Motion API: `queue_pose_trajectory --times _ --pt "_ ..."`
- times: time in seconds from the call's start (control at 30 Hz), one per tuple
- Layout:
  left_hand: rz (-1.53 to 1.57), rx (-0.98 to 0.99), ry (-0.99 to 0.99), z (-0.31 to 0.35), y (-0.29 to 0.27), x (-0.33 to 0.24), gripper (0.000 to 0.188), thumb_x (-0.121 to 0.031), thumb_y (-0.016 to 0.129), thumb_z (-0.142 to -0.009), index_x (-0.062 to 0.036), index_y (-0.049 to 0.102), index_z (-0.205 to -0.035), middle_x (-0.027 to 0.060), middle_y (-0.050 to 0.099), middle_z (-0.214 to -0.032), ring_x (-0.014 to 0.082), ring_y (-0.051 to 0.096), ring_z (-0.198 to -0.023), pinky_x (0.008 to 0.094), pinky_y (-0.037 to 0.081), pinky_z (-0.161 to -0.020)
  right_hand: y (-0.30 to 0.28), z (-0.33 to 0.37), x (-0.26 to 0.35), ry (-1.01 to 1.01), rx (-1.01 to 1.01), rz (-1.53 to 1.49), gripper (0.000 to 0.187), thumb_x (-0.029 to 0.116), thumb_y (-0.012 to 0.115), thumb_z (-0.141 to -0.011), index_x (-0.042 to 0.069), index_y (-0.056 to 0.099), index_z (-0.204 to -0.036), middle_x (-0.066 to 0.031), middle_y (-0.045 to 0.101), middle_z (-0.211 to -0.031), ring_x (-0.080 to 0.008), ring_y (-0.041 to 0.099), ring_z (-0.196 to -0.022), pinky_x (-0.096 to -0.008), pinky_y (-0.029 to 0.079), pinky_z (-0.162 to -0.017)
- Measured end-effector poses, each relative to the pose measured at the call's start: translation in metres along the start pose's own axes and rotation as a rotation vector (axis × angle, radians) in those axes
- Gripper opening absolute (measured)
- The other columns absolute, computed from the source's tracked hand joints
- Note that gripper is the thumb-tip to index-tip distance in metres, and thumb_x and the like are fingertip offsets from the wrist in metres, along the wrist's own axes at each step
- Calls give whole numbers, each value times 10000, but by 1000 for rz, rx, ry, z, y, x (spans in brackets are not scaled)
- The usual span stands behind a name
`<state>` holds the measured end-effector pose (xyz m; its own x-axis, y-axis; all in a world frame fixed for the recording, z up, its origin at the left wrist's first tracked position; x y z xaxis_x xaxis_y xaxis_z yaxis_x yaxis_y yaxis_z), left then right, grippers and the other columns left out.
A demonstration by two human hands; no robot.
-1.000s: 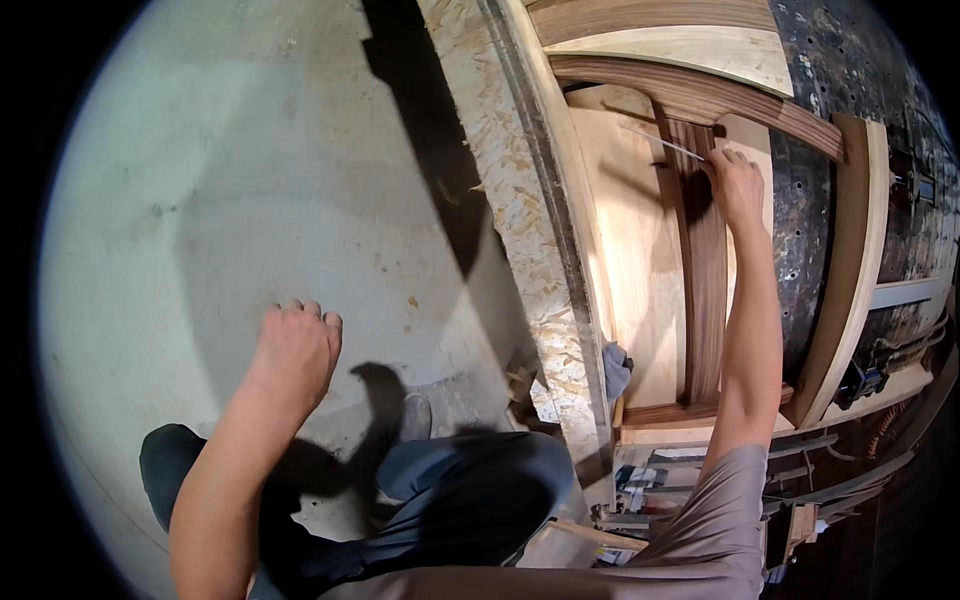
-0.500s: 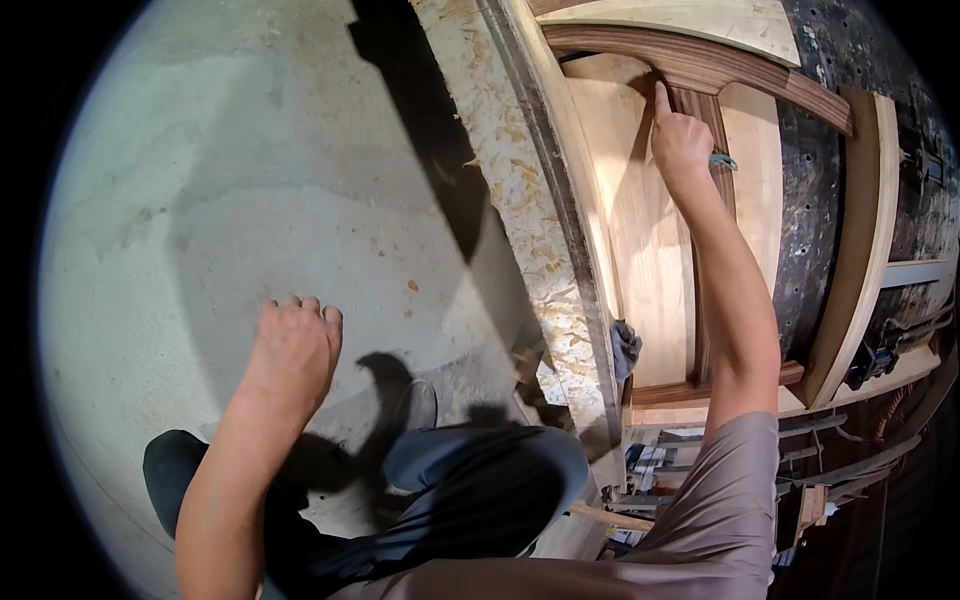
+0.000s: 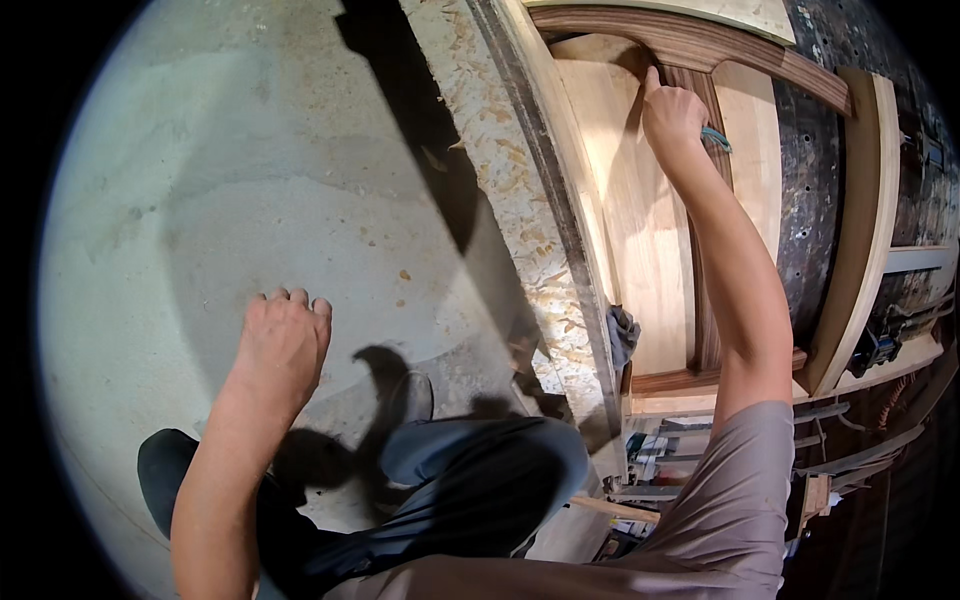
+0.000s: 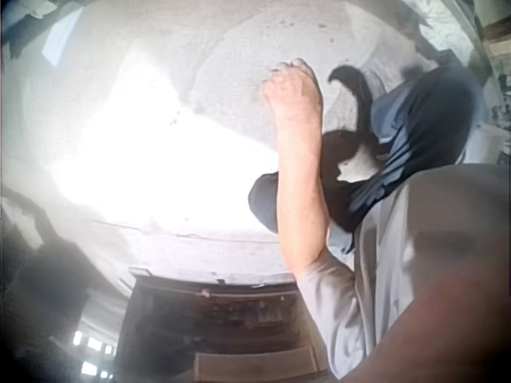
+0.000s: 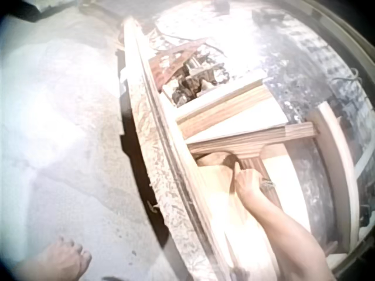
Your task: The person measures wooden chair components using a tape measure and places wooden blocks into the chair frame structure by hand.
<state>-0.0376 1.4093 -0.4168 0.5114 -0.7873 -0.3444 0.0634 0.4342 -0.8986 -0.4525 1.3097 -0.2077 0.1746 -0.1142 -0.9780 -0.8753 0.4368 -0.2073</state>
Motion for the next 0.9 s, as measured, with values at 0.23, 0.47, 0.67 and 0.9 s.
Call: queue_pose_trajectory --times 0.23,0.47,0.67,0.9 --pt "-44 3 -15 5 -4 4 267 -186 695 -743 -52 585 -945 116 611 -916 263 597 -925 375 463 -755 -1 -6 -6 0 -34 -23 543 159 482 -871 198 397 -1406 -54 699 -811 -265 686 -692 -488 493 -425" --pt "-41 15 -8 7 -9 4 298 -211 699 -749 -62 588 -981 107 614 -926 260 601 -922 374 466 -750 0 -3 -3 19 45 -14 495 156 488 -876 195 436 -1367 -51 693 -800 -252 685 -699 -471 487 -414" --pt "-52 45 12 9 -7 9 322 -240 704 -749 -66 596 -999 115 622 -939 267 603 -938 380 477 -737 -12 11 -19 -2 9 -222 285 164 492 -876 127 553 -1152 -92 696 -836 -272 691 -764 -457 521 -501" --pt "270 117 62 1 -20 1 391 -259 715 -752 -43 599 -1057 151 632 -1015 332 597 -988 416 496 -802 -74 108 16 -92 16 -977 280 271 554 -853 88 660 -1037 -185 677 -888 -355 653 -838 -410 526 -754"
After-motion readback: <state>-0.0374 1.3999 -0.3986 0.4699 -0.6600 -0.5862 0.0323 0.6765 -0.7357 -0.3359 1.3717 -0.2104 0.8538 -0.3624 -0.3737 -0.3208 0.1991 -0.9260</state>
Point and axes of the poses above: each hand's wrist, its own z-axis away from the middle knuckle, its own y-axis out of the palm, x = y × z, the point moved 8 cm from there along -z, towards the middle knuckle
